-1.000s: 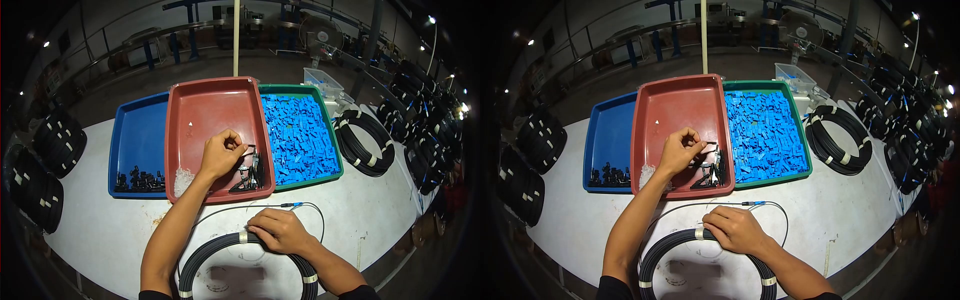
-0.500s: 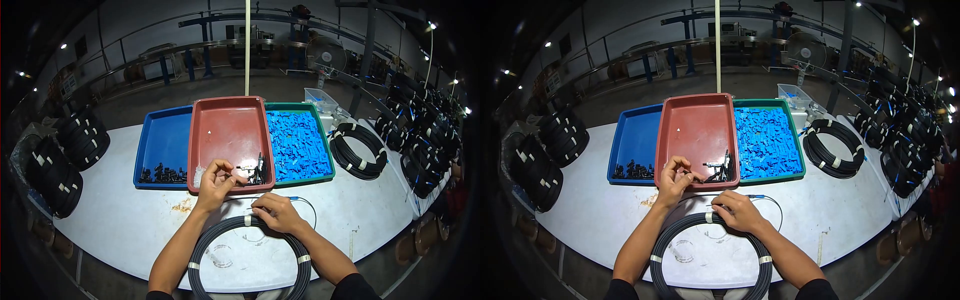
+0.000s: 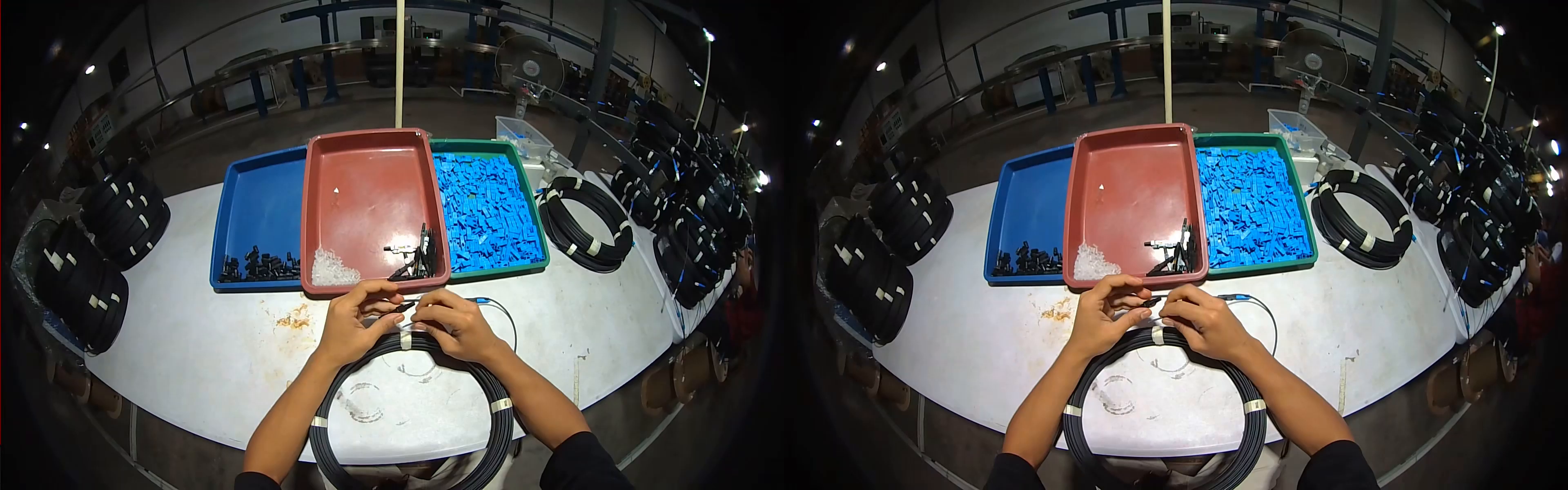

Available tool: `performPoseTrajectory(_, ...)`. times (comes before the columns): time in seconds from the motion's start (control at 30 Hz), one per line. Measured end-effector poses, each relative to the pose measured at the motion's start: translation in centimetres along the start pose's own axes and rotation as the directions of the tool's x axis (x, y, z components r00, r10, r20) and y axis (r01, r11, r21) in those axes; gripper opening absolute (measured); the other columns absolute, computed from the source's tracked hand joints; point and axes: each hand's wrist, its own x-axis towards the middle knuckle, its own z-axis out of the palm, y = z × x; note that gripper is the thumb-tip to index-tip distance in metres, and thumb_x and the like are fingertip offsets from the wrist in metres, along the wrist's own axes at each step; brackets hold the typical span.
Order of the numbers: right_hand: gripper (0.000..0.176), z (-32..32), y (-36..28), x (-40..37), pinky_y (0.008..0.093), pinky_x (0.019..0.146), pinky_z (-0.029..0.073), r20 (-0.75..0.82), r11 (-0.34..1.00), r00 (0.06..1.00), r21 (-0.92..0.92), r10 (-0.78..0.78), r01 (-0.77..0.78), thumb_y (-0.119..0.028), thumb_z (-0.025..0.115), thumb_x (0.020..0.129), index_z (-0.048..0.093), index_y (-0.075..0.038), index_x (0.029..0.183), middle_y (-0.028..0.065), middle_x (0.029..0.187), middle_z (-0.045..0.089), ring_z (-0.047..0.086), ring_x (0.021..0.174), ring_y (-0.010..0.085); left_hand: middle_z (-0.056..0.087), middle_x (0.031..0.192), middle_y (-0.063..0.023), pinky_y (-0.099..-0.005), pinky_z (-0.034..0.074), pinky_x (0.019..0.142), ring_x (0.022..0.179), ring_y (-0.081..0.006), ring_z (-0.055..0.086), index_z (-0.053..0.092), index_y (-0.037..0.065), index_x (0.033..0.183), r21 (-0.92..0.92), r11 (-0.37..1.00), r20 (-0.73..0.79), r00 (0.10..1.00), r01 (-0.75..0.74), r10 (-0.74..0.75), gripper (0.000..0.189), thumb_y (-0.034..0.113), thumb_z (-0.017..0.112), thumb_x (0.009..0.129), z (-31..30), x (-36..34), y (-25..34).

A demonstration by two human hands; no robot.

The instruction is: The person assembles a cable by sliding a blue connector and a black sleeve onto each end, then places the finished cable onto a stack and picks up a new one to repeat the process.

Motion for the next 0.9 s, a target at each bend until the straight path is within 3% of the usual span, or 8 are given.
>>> performPoseTrajectory(0.1,0.017,-0.2,-0.5,0.3,0.0371,0.076,0.056,0.016,1.0,1.0,0.023,-0.001,0.0,0.0,0.074,0.083,0.071,-0.003,0.1,0.0122,0.106,0.065,0.068,0.088,0.029,0.072,0.109,-0.0146,-0.0293,0.059,0.09,0.098,-0.0174,0.072,0.059,0.0,0.123,0.067,0.998,0.005,1.0,-0.016,0.016,0.045,-0.006,0.078,0.083,0.1,0.0,-0.2)
performPoseTrajectory(0.2,0.017,0.1,-0.2,0.2,0.0372,0.075,0.056,0.04,0.999,0.999,0.03,-0.019,0.018,0.0,0.074,0.083,0.07,-0.002,0.099,0.0124,0.105,0.067,0.068,0.087,0.0298,0.076,0.101,-0.0139,-0.0319,0.061,0.087,0.096,-0.0216,0.076,0.062,0.003,0.123,0.228,0.962,0.042,0.989,-0.15,0.144,0.045,-0.003,0.078,0.082,-0.1,0.0,-0.3)
performPoseTrajectory(0.43,0.018,0.2,0.0,0.0,0.0378,0.076,0.057,0.04,0.998,0.997,0.013,-0.064,0.063,0.002,0.074,0.081,0.069,0.0,0.099,0.0131,0.103,0.068,0.069,0.088,0.0312,0.074,0.1,-0.0122,-0.0291,0.06,0.078,0.087,-0.0185,0.074,0.067,0.0,0.113,0.411,0.883,0.12,0.974,-0.224,0.191,0.036,0.0,0.081,0.079,0.0,-0.1,0.9)
performPoseTrajectory(0.63,0.02,0.2,0.1,0.1,0.0374,0.077,0.057,0.029,0.997,0.996,0.003,-0.083,0.083,0.003,0.075,0.079,0.07,0.0,0.099,0.014,0.104,0.07,0.07,0.09,0.0317,0.073,0.099,-0.0128,-0.0324,0.059,0.071,0.08,-0.0219,0.072,0.067,0.001,0.115,0.431,0.859,0.137,0.961,-0.276,0.24,0.036,0.0,0.078,0.08,0.2,-0.1,1.3)
performPoseTrajectory(0.9,0.017,0.2,0.0,0.1,0.0338,0.078,0.058,0.02,0.998,0.998,-0.035,-0.058,0.058,-0.001,0.078,0.079,0.074,-0.003,0.095,0.0114,0.102,0.073,0.073,0.091,0.0273,0.072,0.098,-0.0135,-0.0332,0.058,0.072,0.08,-0.0245,0.071,0.069,0.001,0.109,0.472,0.806,0.162,0.934,-0.358,0.32,0.031,-0.001,0.076,0.079,-0.2,0.1,1.1)
